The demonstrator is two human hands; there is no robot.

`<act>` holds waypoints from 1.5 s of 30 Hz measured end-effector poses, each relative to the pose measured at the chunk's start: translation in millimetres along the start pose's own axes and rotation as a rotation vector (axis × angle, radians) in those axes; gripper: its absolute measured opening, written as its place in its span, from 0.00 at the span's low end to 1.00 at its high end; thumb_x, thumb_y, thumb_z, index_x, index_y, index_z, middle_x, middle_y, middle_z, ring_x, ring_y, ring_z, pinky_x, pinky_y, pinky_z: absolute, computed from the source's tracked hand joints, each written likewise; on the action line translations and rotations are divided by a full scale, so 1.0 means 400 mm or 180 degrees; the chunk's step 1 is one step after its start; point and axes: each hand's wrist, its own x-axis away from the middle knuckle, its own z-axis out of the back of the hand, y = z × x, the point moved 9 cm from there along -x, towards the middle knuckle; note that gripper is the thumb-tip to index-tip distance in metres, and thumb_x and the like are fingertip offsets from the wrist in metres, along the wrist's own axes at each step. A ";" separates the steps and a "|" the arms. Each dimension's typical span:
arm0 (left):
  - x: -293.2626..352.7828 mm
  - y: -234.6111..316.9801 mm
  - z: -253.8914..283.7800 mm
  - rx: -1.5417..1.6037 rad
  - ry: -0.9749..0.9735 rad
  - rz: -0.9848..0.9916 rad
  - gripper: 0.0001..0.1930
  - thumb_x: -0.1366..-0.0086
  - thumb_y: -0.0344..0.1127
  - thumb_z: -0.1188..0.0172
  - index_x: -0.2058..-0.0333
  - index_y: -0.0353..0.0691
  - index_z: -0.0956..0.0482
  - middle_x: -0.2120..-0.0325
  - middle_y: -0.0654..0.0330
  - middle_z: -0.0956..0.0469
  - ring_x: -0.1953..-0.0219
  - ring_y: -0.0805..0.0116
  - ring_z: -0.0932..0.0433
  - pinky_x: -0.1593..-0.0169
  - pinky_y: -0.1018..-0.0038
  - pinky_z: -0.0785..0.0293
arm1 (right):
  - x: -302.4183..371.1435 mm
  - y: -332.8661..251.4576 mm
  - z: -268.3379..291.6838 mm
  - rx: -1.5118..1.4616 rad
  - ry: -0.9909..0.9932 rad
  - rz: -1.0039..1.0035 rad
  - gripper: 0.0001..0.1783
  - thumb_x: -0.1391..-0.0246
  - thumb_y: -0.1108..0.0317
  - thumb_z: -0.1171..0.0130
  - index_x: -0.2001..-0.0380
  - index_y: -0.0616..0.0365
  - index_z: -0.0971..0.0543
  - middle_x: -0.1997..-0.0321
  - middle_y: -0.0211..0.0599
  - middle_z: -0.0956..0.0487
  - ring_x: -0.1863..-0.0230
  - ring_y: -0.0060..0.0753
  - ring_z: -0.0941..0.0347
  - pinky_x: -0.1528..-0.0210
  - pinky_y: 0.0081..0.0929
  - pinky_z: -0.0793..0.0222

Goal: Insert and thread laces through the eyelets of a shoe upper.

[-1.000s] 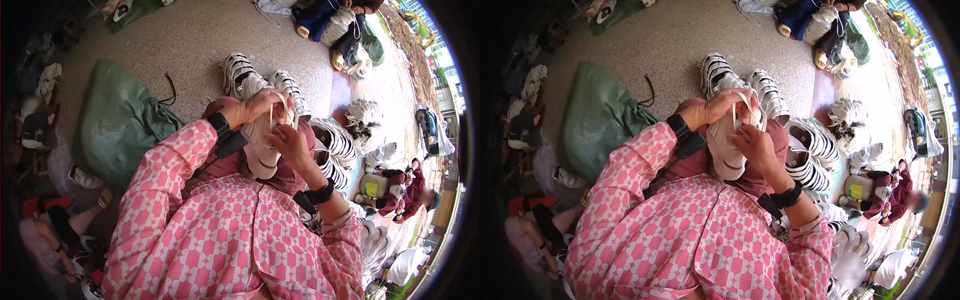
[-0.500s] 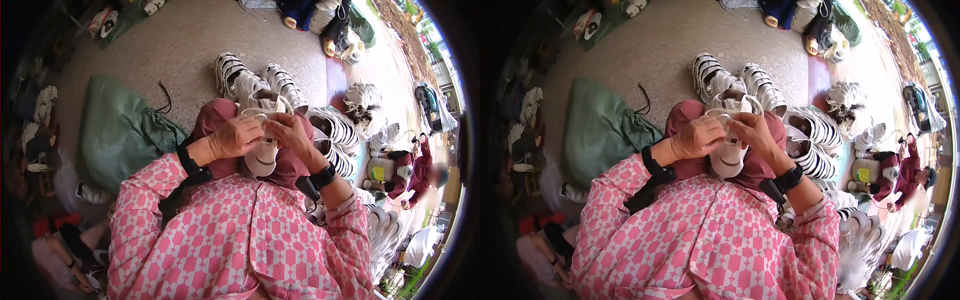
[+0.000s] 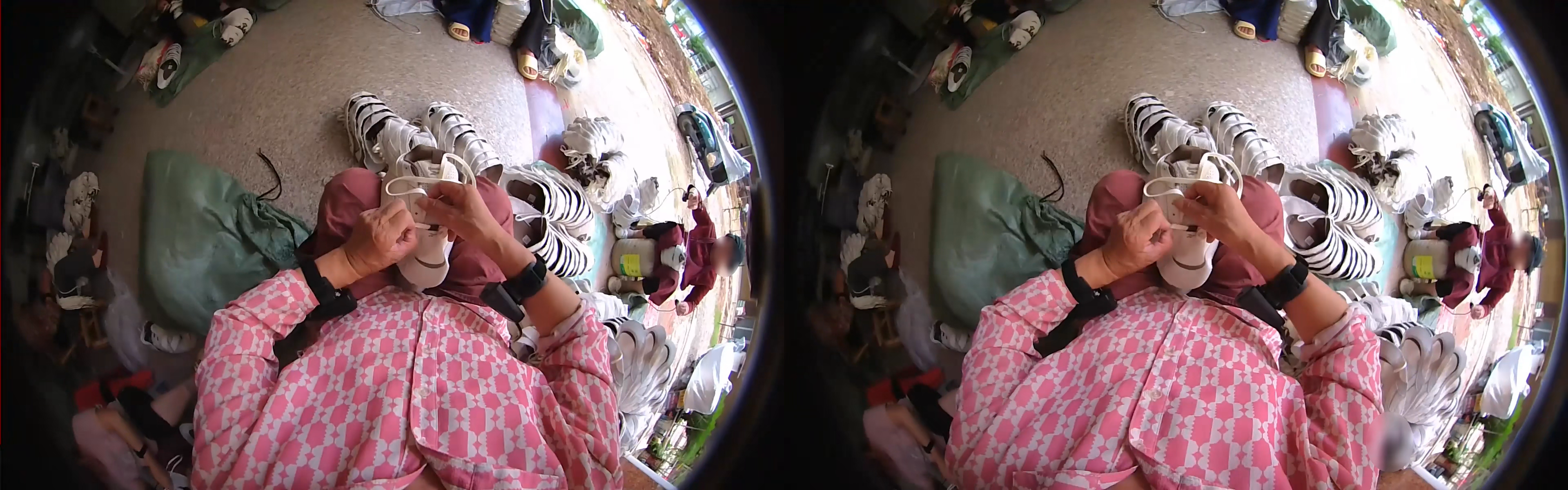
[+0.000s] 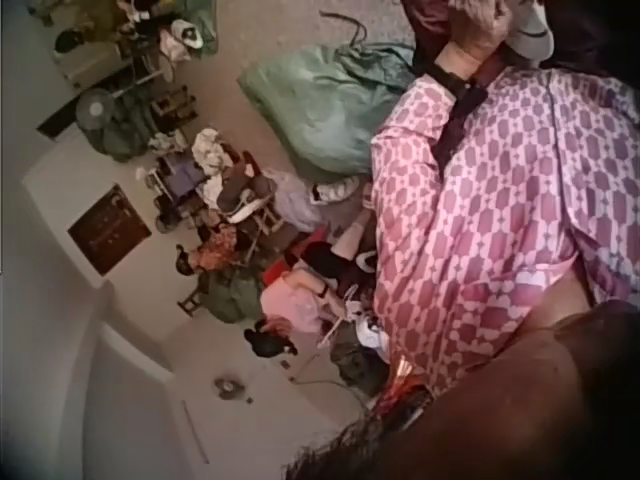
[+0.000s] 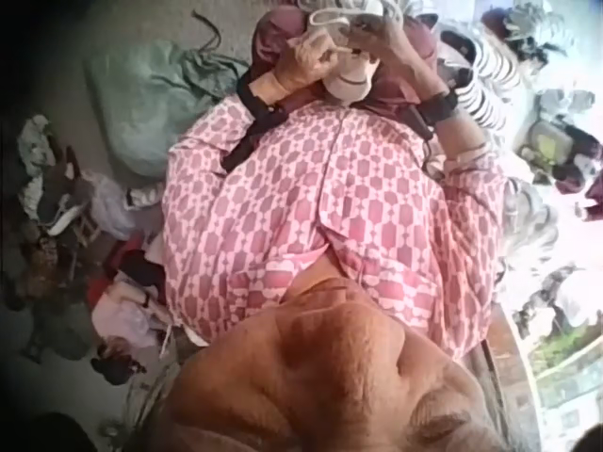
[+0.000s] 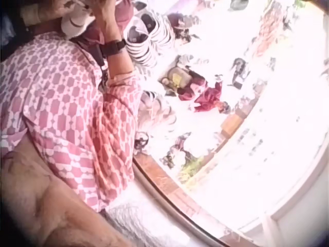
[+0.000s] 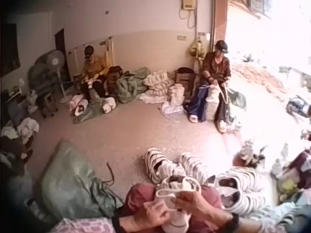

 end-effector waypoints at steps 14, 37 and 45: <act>-0.052 -0.004 -0.020 -0.0529 -0.0264 0.0341 0.58 0.56 0.58 0.27 0.34 0.34 0.48 0.36 0.45 0.45 0.32 0.46 0.47 0.34 0.57 0.48 | 0.003 0.017 0.003 -0.0308 -0.0033 0.0030 0.11 0.37 0.63 0.45 0.66 0.61 0.24 0.76 0.26 0.25 0.81 0.14 0.33 0.81 0.17 0.37; -0.089 -0.024 -0.054 -0.0737 -0.0372 -0.0235 0.57 0.57 0.68 0.32 0.38 0.31 0.41 0.38 0.47 0.43 0.33 0.46 0.48 0.33 0.53 0.52 | 0.130 -0.486 0.142 -0.0007 -0.0457 0.1507 0.30 0.35 0.75 0.54 0.33 0.67 0.47 0.62 0.45 0.19 0.64 0.31 0.20 0.61 0.28 0.22; -0.094 -0.052 -0.117 -0.0800 -0.0493 -0.0151 0.60 0.57 0.69 0.34 0.34 0.35 0.45 0.34 0.49 0.48 0.30 0.48 0.55 0.31 0.52 0.56 | 0.292 -1.005 0.276 0.0039 0.0164 0.3442 0.16 0.31 0.67 0.57 0.48 0.69 0.30 0.64 0.36 0.19 0.74 0.19 0.20 0.77 0.15 0.21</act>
